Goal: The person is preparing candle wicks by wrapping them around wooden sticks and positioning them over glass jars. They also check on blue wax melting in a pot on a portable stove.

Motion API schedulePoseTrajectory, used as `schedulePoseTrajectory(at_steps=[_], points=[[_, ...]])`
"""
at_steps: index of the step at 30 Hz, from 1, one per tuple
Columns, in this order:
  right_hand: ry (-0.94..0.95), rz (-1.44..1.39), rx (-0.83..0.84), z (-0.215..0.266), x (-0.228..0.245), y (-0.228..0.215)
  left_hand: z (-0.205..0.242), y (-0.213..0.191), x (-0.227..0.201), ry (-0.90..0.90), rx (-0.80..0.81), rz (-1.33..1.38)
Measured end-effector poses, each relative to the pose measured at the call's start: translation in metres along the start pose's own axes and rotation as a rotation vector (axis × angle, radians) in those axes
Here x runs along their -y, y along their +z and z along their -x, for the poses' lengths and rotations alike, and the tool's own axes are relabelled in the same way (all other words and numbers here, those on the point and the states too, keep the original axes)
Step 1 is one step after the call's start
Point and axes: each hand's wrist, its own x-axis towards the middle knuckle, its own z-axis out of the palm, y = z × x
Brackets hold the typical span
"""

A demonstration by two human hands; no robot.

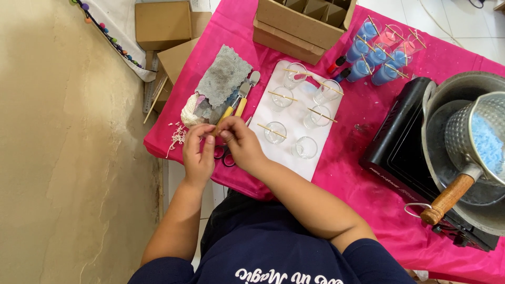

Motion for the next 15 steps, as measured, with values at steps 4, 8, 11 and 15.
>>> schedulePoseTrajectory(at_steps=[4, 8, 11, 15], points=[[-0.001, -0.439, -0.027, 0.008, 0.014, -0.017, -0.001, 0.013, -0.025, 0.002, 0.03, 0.041], [0.033, -0.586, -0.067, 0.017, 0.038, -0.05, -0.01, 0.027, -0.053, 0.052, -0.015, 0.131], [0.039, -0.543, -0.116, 0.028, 0.052, -0.082, -0.01, 0.041, -0.066, 0.078, -0.005, 0.144], [0.053, -0.27, -0.219, 0.053, 0.054, -0.125, -0.013, 0.068, -0.083, 0.162, 0.034, 0.092]])
